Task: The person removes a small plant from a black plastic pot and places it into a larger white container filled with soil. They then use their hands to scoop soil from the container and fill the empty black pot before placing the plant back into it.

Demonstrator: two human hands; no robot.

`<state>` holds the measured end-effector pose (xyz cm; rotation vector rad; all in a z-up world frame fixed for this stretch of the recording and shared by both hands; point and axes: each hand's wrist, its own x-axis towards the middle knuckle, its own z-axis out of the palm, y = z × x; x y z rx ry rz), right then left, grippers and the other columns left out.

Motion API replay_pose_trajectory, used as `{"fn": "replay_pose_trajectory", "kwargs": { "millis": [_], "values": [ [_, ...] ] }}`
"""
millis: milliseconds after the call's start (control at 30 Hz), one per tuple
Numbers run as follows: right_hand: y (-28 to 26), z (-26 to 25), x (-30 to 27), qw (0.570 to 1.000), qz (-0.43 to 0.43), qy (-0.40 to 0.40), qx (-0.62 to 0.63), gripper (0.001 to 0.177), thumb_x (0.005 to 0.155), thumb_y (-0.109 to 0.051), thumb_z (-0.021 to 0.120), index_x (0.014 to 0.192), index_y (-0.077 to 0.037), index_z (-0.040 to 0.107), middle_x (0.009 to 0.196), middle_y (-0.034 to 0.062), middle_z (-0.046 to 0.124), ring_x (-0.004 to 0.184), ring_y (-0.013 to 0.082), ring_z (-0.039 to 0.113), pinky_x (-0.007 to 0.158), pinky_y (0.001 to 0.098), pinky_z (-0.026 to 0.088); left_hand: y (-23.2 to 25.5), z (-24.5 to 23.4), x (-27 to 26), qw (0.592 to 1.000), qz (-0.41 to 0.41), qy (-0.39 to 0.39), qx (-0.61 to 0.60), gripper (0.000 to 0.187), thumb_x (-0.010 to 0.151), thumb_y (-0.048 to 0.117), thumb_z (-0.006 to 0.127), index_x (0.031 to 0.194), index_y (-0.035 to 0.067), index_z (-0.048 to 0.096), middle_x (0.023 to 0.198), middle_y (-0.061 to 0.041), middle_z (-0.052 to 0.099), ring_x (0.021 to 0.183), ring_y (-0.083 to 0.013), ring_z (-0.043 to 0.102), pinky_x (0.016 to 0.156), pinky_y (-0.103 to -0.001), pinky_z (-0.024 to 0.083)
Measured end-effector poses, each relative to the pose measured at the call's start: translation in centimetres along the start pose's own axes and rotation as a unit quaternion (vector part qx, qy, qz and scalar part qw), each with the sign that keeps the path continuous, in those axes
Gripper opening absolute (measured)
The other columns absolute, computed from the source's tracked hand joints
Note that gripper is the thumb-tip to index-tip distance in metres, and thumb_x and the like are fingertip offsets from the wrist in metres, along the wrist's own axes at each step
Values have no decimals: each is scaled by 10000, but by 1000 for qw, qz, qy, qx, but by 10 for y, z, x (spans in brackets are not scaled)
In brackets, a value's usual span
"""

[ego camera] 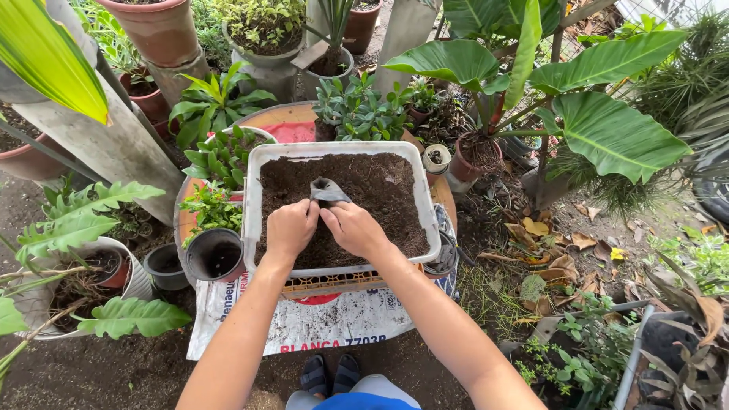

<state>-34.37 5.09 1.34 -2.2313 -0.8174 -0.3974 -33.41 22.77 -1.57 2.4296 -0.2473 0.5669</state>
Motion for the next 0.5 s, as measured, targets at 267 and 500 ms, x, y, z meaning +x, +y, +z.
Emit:
{"fn": "replay_pose_trajectory", "kwargs": {
  "millis": [267, 500],
  "values": [
    [29, 2, 3, 983, 165, 82, 8, 340, 1060, -230, 566, 910, 40, 707, 925, 245, 693, 848, 413, 669, 763, 482, 531, 27, -25, 1, 988, 93, -118, -31, 386, 986, 367, 618, 763, 57, 671, 745, -170, 710, 711, -381, 703, 657, -489, 555],
    [27, -2, -2, 972, 155, 153, 83, 338, 979, -205, 651, 773, 61, 616, 690, 181, 610, 592, 284, 575, 566, 411, 432, 12, 6, 33, 943, -65, 24, -327, 605, 921, 161, 695, 1459, 20, 457, 1216, -218, 664, 1063, -284, 700, 857, -375, 565]
  ]
}}
